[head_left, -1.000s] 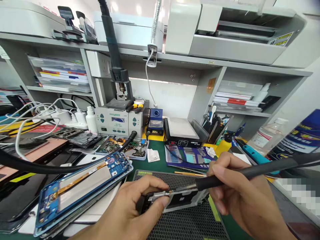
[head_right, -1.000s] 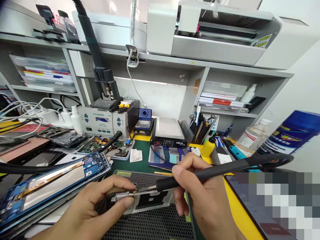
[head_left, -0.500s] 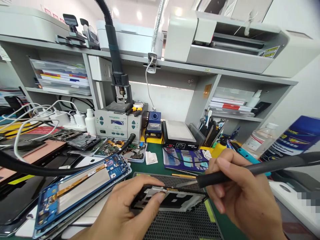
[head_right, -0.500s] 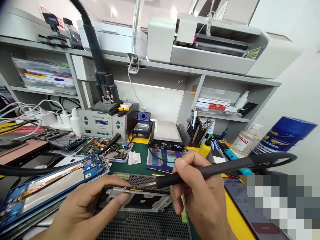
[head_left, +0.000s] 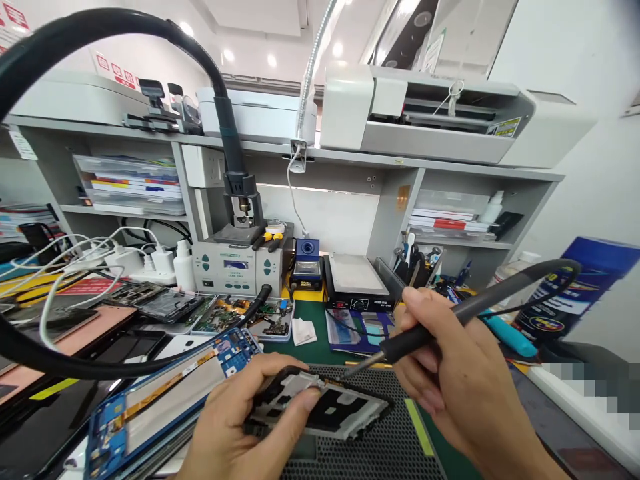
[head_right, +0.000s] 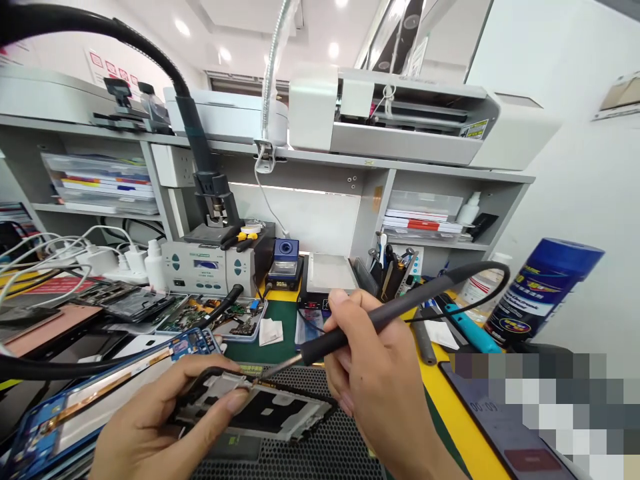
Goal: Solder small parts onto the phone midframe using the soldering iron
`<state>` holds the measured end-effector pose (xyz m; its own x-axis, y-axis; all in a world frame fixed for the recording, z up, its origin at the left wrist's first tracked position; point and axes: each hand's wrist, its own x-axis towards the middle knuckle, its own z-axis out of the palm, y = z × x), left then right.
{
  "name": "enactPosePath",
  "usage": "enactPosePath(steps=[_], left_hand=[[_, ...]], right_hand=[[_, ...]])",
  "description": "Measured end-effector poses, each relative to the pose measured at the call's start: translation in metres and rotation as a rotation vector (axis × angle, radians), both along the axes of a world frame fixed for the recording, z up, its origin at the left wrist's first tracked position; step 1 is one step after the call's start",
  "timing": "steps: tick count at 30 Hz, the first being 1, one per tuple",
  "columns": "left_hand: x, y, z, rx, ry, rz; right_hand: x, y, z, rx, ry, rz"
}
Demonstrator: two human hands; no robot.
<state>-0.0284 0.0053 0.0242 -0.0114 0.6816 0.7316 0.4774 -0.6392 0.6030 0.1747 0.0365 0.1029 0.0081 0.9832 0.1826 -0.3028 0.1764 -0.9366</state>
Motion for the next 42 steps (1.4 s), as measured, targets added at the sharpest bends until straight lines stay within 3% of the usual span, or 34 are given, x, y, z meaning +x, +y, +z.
enactPosePath(steps=[9, 18, 27, 42], left_hand=[[0.001, -0.001, 0.004, -0.030, 0.002, 0.001], [0.004, -0.002, 0.008, -0.040, 0.004, -0.004], [0.003, -0.003, 0.006, -0.037, 0.025, -0.018], [0.004, -0.004, 0.005, -0.006, 0.010, -0.043]], right_hand=[[0.004, -0.011, -0.011, 0.033, 0.006, -0.076], [-0.006, -0.019, -0.011, 0.277, -0.245, -0.244], [-0.009, -0.024, -0.011, 0.244, -0.265, -0.311], [-0.010, -0.022, -0.014, 0.273, -0.288, -0.301]])
